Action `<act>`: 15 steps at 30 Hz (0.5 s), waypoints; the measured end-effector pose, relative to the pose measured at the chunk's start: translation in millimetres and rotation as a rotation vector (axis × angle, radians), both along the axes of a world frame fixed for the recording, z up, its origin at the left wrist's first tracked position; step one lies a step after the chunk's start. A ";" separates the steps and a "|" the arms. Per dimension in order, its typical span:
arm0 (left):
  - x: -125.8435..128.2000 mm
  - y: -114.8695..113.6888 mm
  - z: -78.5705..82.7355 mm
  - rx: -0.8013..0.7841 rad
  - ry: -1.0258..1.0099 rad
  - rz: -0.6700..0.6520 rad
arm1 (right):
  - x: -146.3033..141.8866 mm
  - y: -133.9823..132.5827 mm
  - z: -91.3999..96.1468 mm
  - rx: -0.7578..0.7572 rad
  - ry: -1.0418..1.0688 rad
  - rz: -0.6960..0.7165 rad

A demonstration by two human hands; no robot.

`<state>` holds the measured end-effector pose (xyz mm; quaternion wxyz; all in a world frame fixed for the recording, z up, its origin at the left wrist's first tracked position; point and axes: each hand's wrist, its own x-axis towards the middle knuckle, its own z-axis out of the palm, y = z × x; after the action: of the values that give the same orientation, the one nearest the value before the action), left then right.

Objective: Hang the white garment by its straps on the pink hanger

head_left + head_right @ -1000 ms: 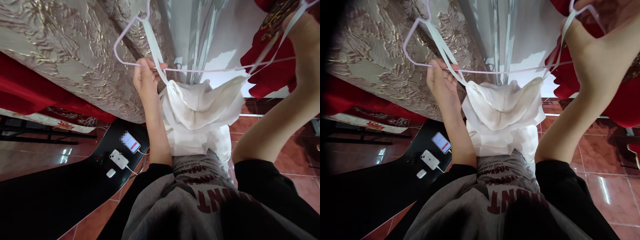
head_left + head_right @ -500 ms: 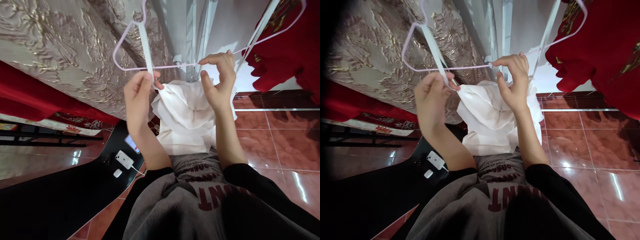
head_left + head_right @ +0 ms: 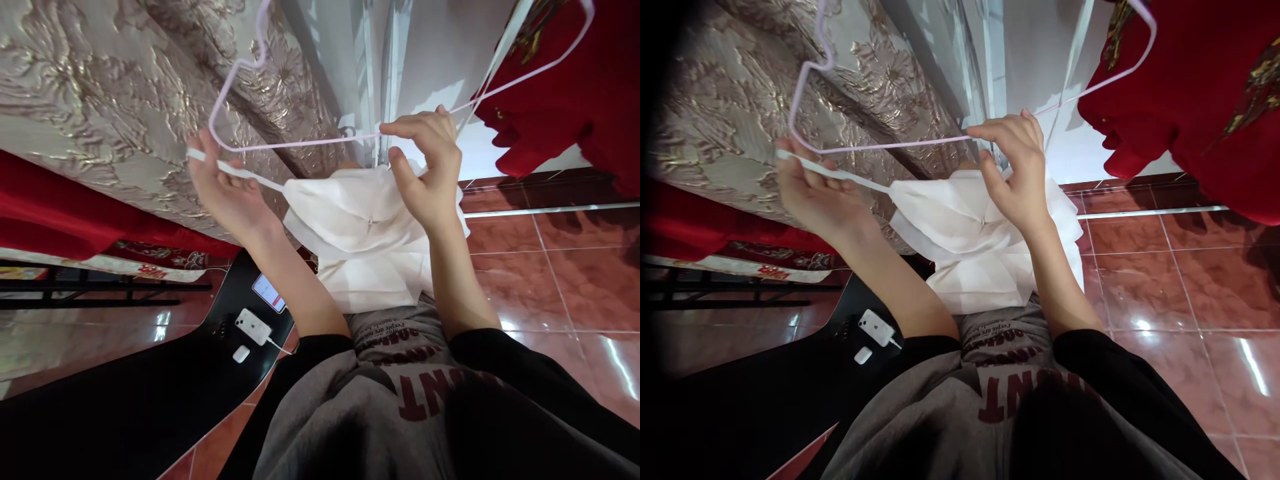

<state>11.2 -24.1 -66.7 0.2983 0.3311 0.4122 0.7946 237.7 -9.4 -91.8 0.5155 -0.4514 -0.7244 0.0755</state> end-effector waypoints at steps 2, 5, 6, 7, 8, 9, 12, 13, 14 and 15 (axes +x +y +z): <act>8.6 1.2 -8.1 -0.099 0.064 -0.156 | -3.8 -4.2 1.7 -0.004 -0.027 0.049; 33.7 4.3 -11.3 -0.046 0.107 -0.361 | -6.9 -12.4 4.9 0.021 -0.005 0.152; 42.5 5.7 -12.0 0.011 0.095 -0.398 | -5.4 -14.5 6.0 0.068 0.051 0.139; 50.4 7.1 -13.0 0.061 0.089 -0.429 | -2.0 -15.8 7.2 0.130 0.139 0.085; 56.7 8.5 -14.2 0.104 0.084 -0.445 | 3.0 -15.9 8.5 0.187 0.239 0.010; 61.3 9.6 -15.6 0.133 0.086 -0.442 | 9.5 -14.9 10.1 0.231 0.339 -0.065; 64.7 11.7 -18.5 0.165 0.107 -0.380 | 30.8 -8.3 16.8 0.103 0.421 -0.135; 63.4 11.9 -18.7 0.178 0.107 -0.354 | 36.2 -6.7 19.6 0.022 0.379 -0.107; 61.5 12.2 -18.7 0.189 0.104 -0.335 | 39.9 -6.1 22.7 -0.042 0.326 -0.079; 59.3 12.3 -18.5 0.196 0.101 -0.329 | 41.8 -6.8 26.0 -0.078 0.281 -0.059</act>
<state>70.5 -11.8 -85.2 0.3694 0.4608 0.2878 0.7539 279.5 -16.2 -65.7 0.5961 -0.4771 -0.6279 0.1509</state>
